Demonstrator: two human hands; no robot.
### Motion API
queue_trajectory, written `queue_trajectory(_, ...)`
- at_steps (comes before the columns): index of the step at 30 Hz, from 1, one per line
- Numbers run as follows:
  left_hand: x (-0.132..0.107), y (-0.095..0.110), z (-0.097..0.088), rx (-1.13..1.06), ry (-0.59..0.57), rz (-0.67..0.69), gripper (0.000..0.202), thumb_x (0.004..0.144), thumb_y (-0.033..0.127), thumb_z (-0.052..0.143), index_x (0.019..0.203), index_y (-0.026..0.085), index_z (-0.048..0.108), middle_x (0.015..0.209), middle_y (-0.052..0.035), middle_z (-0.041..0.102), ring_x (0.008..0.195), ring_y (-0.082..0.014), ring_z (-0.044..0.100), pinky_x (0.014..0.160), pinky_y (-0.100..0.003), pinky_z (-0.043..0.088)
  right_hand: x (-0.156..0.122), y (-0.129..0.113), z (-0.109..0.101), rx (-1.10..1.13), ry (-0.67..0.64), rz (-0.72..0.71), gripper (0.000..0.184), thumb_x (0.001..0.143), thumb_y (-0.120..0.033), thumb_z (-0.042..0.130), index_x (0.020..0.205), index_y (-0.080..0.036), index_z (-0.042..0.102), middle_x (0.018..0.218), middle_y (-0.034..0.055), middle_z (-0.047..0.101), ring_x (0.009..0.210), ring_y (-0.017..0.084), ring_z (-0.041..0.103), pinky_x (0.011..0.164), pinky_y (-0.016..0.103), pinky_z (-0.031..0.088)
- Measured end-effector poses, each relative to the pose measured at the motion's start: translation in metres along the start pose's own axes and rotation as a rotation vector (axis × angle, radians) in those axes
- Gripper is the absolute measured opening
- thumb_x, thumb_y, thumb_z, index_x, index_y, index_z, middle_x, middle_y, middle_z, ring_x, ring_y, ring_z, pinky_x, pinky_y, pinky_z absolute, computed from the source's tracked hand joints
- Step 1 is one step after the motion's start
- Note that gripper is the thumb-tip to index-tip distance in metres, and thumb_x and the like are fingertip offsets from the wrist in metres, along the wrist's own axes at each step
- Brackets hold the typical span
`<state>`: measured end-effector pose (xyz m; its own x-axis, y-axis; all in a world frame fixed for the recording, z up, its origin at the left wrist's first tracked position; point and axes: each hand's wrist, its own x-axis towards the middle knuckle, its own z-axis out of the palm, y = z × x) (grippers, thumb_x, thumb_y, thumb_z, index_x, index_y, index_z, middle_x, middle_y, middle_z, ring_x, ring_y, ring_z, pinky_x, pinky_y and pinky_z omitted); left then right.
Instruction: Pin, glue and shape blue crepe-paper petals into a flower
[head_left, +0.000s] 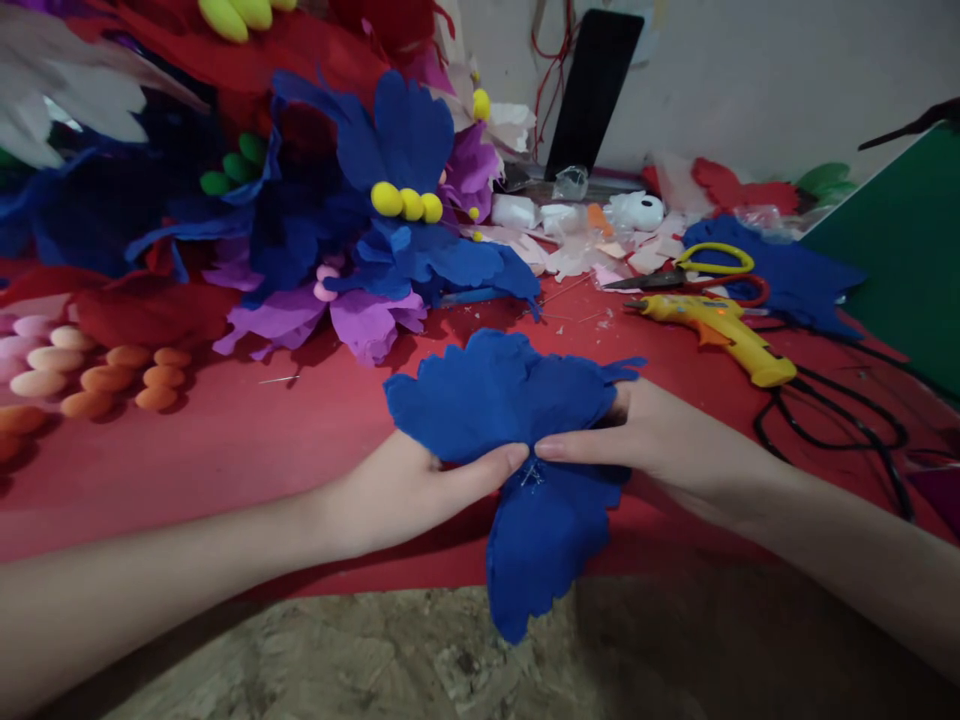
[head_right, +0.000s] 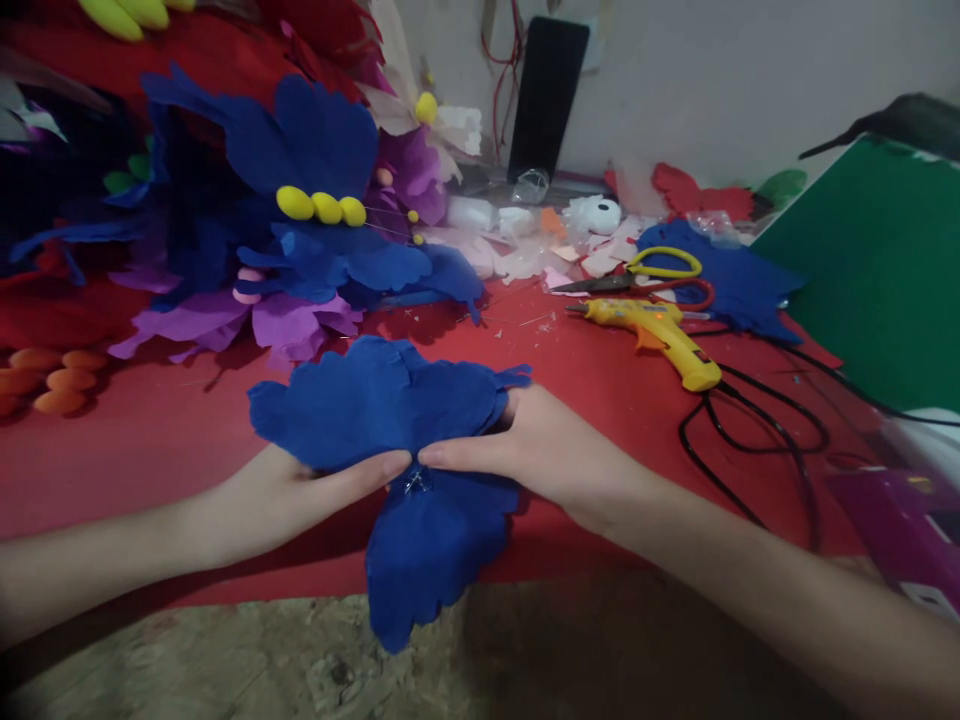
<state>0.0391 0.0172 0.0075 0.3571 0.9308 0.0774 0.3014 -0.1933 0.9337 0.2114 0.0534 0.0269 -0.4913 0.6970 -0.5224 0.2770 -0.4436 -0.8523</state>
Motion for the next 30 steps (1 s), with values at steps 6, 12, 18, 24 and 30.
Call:
queue_trajectory(6,0.0005,0.0011,0.0007,-0.122,-0.024,-0.023,0.014,0.076,0.024,0.047,0.079,0.019,0.060,0.097,0.0011,0.068,0.094,-0.0162,0.060,0.083,-0.026,0.048,0.0002,0.0038,-0.0010,0.009,0.062,0.003,0.028,0.052,-0.026,0.073,0.076,-0.014,0.065,0.074,0.0021,0.063,0.063,0.010,0.058,0.060,0.020,0.049)
queue_trajectory(12,0.0015,0.0022,0.0002,-0.192,-0.099,-0.102,0.020,0.076,0.021,0.044,0.063,0.018,0.059,0.072,0.0038,0.070,0.076,-0.0140,0.064,0.075,-0.023,0.051,0.0031,0.0077,-0.0048,0.013,0.071,0.025,0.029,0.056,-0.030,0.071,0.077,-0.013,0.063,0.070,0.0030,0.062,0.063,0.010,0.058,0.071,0.025,0.050)
queue_trajectory(18,0.0002,0.0004,-0.0016,-0.217,-0.050,-0.157,0.019,0.073,0.024,0.047,0.058,0.018,0.056,0.065,0.0032,0.067,0.069,-0.0139,0.062,0.069,-0.021,0.051,0.0030,0.0015,-0.0050,0.031,0.035,0.071,0.033,0.050,-0.029,0.074,0.077,-0.011,0.066,0.078,0.0056,0.064,0.067,0.012,0.060,0.061,0.019,0.049)
queue_trajectory(24,-0.0004,-0.0001,-0.0022,-0.176,-0.052,-0.178,0.028,0.075,0.027,0.044,0.049,0.018,0.050,0.061,0.0020,0.063,0.068,-0.0139,0.060,0.074,-0.023,0.049,0.0016,0.0015,-0.0047,0.141,0.027,0.020,0.035,0.051,-0.023,0.074,0.083,-0.012,0.066,0.076,0.0045,0.064,0.059,0.009,0.059,0.056,0.017,0.048)
queue_trajectory(30,0.0002,0.0000,0.0006,-0.297,0.003,-0.128,0.010,0.073,0.024,0.050,0.071,0.019,0.058,0.080,0.0037,0.068,0.083,-0.0130,0.061,0.077,-0.020,0.049,0.0022,0.0025,-0.0015,0.154,0.024,0.026,0.034,0.047,-0.022,0.075,0.078,-0.012,0.067,0.075,0.0041,0.064,0.060,0.009,0.059,0.057,0.015,0.047)
